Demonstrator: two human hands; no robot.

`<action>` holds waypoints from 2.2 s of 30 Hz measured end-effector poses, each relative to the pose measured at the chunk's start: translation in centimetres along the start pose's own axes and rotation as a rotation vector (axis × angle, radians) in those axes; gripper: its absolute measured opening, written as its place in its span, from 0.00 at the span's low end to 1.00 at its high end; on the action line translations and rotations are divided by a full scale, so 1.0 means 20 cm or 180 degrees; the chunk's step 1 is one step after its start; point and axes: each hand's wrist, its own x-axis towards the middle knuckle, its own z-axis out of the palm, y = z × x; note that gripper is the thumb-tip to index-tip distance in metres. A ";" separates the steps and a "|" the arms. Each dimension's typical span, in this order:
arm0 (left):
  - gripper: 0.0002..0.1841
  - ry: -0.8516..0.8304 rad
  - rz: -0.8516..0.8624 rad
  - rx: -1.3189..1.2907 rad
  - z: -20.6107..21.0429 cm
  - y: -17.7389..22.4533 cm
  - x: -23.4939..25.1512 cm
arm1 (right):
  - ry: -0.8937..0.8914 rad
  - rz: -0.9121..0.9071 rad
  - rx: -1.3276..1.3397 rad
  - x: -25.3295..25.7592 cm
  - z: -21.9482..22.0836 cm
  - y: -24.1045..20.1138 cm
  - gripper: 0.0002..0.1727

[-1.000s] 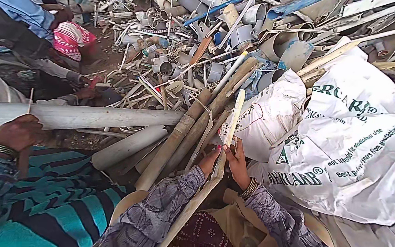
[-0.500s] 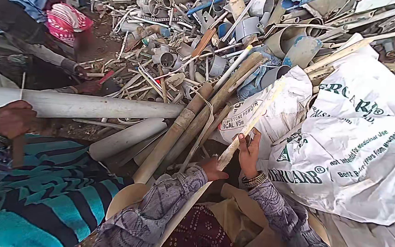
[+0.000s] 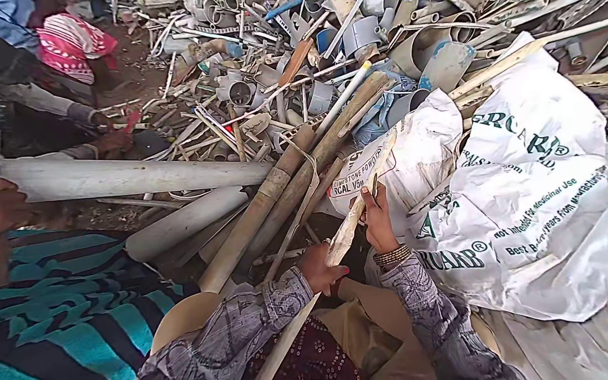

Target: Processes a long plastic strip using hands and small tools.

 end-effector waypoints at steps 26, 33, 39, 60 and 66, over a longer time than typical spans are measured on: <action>0.19 -0.0090 -0.0111 -0.1842 -0.06 -0.13 0.02 | 0.0404 -0.3702 -0.3322 0.12 -0.12 0.07 0.15; 0.17 -0.0127 -0.0040 -0.1894 -0.06 -0.13 0.06 | 0.0228 -0.3334 -0.3371 0.12 -0.12 0.11 0.15; 0.10 -0.0250 0.0257 -0.2811 -0.04 -0.15 0.07 | -0.0525 -0.2812 -0.3113 0.09 -0.10 0.11 0.18; 0.16 0.0169 0.0300 -0.1607 -0.13 -0.17 0.07 | -0.0097 -0.3348 -0.3637 -0.04 -0.04 0.28 0.13; 0.10 0.0347 0.0283 -0.1751 -0.20 -0.17 0.04 | -0.0156 -0.3752 -0.3567 -0.09 0.03 0.36 0.11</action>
